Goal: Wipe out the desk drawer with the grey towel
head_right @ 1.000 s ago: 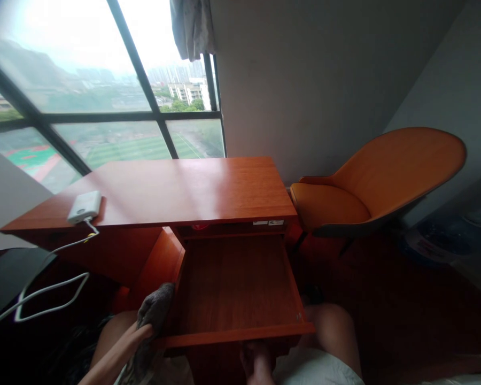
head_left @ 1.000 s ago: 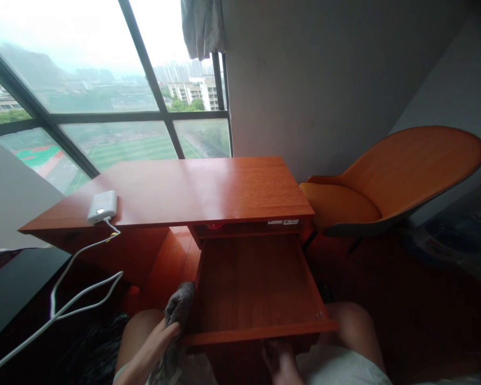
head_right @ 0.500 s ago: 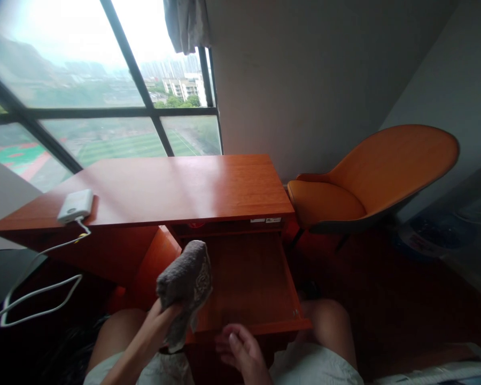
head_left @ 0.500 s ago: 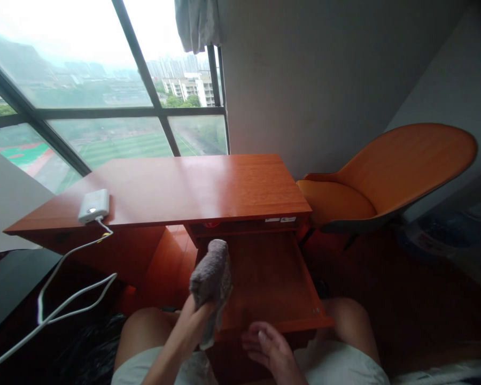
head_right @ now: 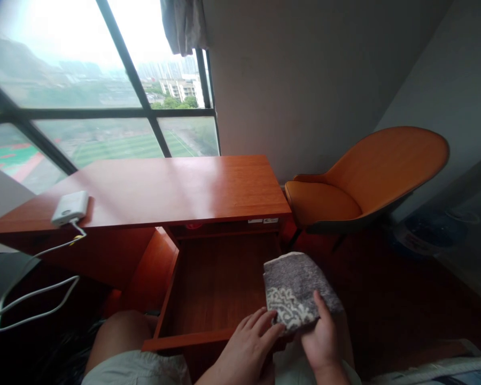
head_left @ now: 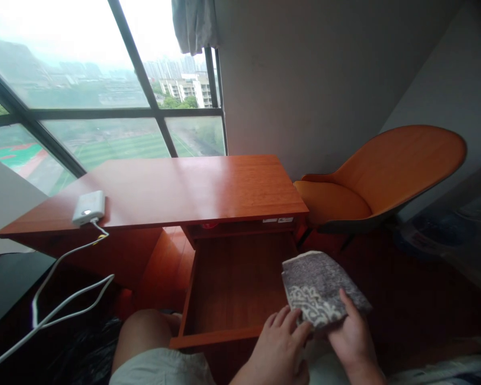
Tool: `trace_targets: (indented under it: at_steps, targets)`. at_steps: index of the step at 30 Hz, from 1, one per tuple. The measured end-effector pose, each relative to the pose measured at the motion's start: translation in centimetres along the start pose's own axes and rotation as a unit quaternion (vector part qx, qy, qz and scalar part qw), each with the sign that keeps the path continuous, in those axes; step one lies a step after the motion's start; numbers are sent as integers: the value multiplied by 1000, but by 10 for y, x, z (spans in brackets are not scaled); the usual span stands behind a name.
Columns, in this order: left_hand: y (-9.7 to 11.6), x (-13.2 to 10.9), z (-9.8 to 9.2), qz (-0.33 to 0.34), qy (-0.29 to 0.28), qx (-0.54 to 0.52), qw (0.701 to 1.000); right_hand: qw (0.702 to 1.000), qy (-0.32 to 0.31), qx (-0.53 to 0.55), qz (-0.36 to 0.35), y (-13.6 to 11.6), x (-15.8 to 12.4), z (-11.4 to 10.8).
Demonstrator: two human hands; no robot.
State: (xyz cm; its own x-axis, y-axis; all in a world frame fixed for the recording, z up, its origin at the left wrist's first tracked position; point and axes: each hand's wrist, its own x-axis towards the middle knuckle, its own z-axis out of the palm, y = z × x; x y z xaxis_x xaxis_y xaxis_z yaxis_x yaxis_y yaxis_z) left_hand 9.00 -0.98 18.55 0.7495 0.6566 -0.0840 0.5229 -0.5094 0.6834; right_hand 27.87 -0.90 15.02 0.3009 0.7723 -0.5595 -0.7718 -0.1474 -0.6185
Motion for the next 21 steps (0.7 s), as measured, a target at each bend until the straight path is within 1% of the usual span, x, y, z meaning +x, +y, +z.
trace_targets:
  at_steps: [2, 5, 7, 9, 10, 12, 14, 17, 19, 21]
  targets:
    - [-13, -15, -5, -27, 44, 32, 998, 993, 56, 6, -103, -34, 15, -9]
    - [-39, -45, -14, -77, 123, 82, 986, 970, 61, -46, -229, -74, 41, -26]
    - [-57, -64, -19, -92, 163, 126, 974, 953, 61, -102, -279, -87, 59, -35]
    - [-71, -82, -21, -95, 192, 158, 964, 937, 84, -171, -294, -86, 79, -39]
    - [-76, -88, -21, -95, 199, 169, 961, 931, 96, -209, -285, -80, 89, -38]
    - [-81, -98, -21, -93, 200, 180, 959, 926, 99, -276, -239, -62, 109, -30]
    - [-81, -101, -20, -91, 192, 184, 960, 933, 56, -313, -169, -39, 127, -17]
    - [-77, -98, -21, -102, 190, 177, 960, 936, -49, -337, -89, -10, 147, 5]
    - [-74, -95, -22, -114, 189, 165, 961, 928, -96, -355, -62, -1, 157, 16]
    - [-72, -93, -23, -120, 188, 154, 963, 919, -111, -376, -40, -1, 166, 23]
